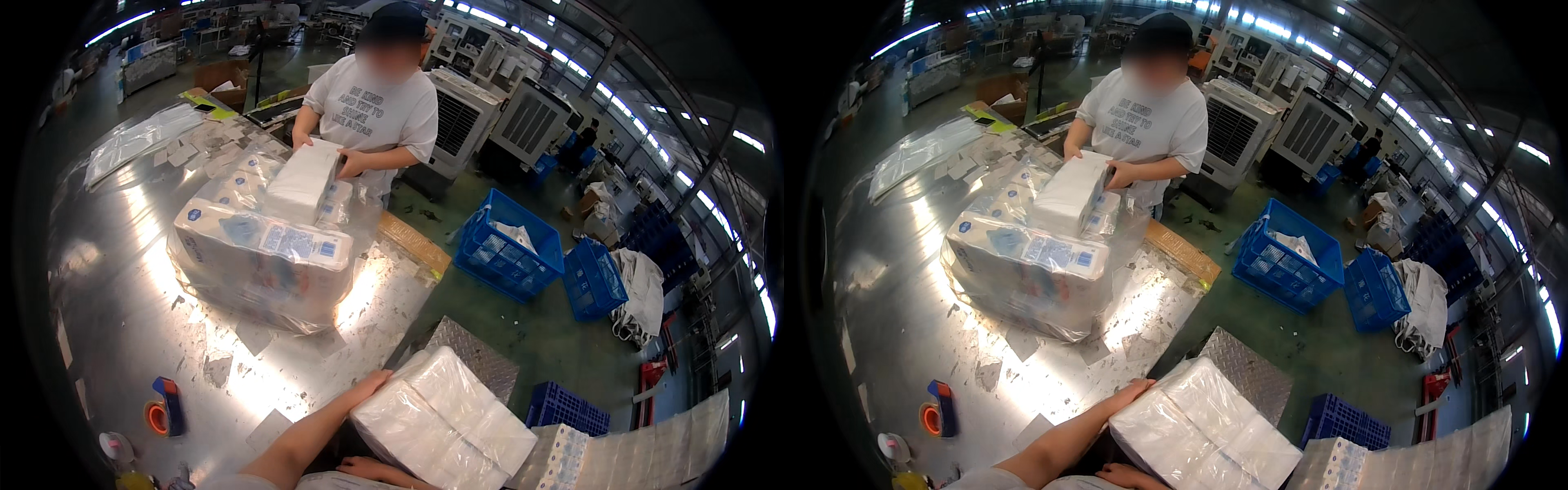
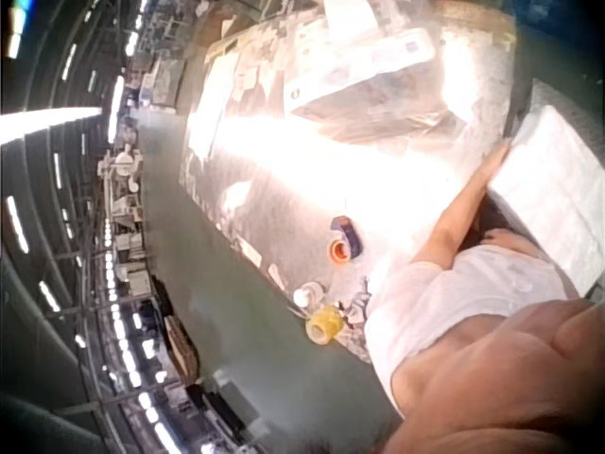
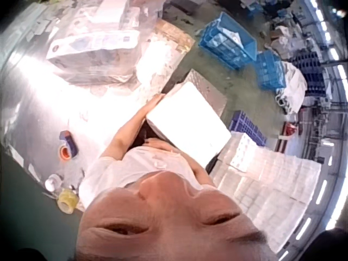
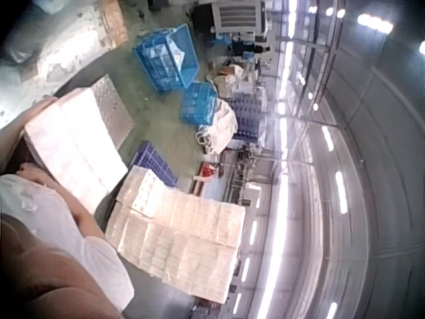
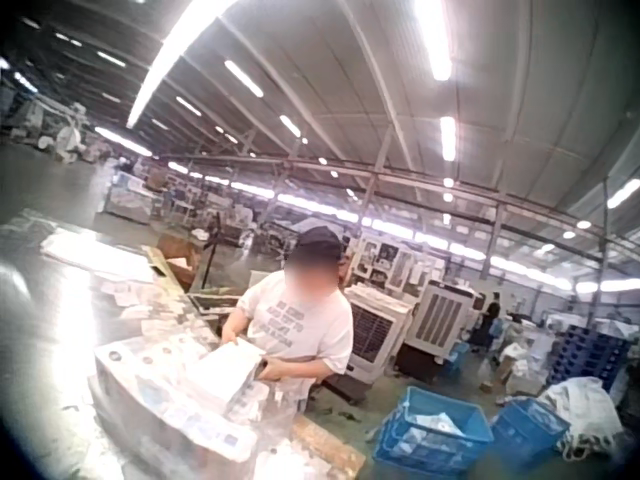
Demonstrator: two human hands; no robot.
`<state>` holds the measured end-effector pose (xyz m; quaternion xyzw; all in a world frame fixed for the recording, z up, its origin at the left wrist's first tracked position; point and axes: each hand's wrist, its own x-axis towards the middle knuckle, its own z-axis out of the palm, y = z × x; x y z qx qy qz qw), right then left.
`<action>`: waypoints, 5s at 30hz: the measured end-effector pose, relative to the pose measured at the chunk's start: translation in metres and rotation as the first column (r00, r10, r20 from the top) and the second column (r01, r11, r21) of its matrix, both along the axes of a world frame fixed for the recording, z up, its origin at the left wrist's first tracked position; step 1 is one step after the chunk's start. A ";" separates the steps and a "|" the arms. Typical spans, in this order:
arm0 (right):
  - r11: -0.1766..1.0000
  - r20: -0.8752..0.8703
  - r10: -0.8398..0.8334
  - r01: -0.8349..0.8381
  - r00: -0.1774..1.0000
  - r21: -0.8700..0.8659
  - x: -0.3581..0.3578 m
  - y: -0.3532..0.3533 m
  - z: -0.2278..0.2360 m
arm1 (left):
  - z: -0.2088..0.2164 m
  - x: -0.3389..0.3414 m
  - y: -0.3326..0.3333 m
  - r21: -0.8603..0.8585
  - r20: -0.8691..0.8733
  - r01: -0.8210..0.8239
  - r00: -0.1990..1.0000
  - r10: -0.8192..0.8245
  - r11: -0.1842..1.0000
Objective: The person packs product bundles into large plastic bags, seals them using a tape dispenser, and stacks the finished bags onto a blue pallet.
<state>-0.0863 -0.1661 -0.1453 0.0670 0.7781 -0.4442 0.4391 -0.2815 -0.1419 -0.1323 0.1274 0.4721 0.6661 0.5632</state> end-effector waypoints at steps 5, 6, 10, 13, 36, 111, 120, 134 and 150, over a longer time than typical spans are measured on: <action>0.984 -0.001 -0.053 0.052 0.999 -0.171 -0.016 0.001 0.059 | 0.014 0.002 0.000 -0.032 0.173 -0.066 0.982 0.070 0.997; 0.965 -0.007 -0.103 0.098 0.995 -0.243 -0.017 0.002 0.067 | 0.008 0.001 0.000 -0.053 0.094 -0.034 0.995 0.039 0.998; 0.672 0.208 -0.345 0.396 0.915 -0.626 -0.020 0.031 0.163 | -0.012 0.000 0.008 -0.063 -0.125 -0.048 0.991 0.040 0.997; 0.518 -0.004 -0.713 0.524 0.701 -0.676 -0.002 0.061 0.197 | 0.001 0.001 0.005 -0.024 0.029 -0.042 0.999 0.043 0.999; -0.419 0.139 -0.890 0.657 -0.435 -0.627 0.232 0.223 0.072 | 0.008 0.019 0.019 -0.087 0.265 0.031 0.964 -0.007 0.996; 0.193 -0.775 -0.038 0.766 0.631 0.614 0.079 0.144 0.149 | 0.115 0.056 0.062 -0.151 -0.952 0.073 -0.278 -0.126 0.986; 0.184 -0.777 0.001 0.764 0.629 0.619 0.079 0.147 0.145 | 0.106 0.049 0.060 -0.061 -0.984 -0.027 -0.167 -0.065 0.998; 0.342 -0.778 -0.075 0.749 0.624 0.567 0.143 0.246 0.155 | 0.112 0.042 -0.037 -0.424 -0.669 -0.113 0.708 -0.227 0.898; 0.450 -0.644 -0.355 0.728 0.677 0.517 0.162 0.339 0.152 | 0.060 0.174 -0.097 -0.229 -0.518 -0.761 0.624 0.586 0.608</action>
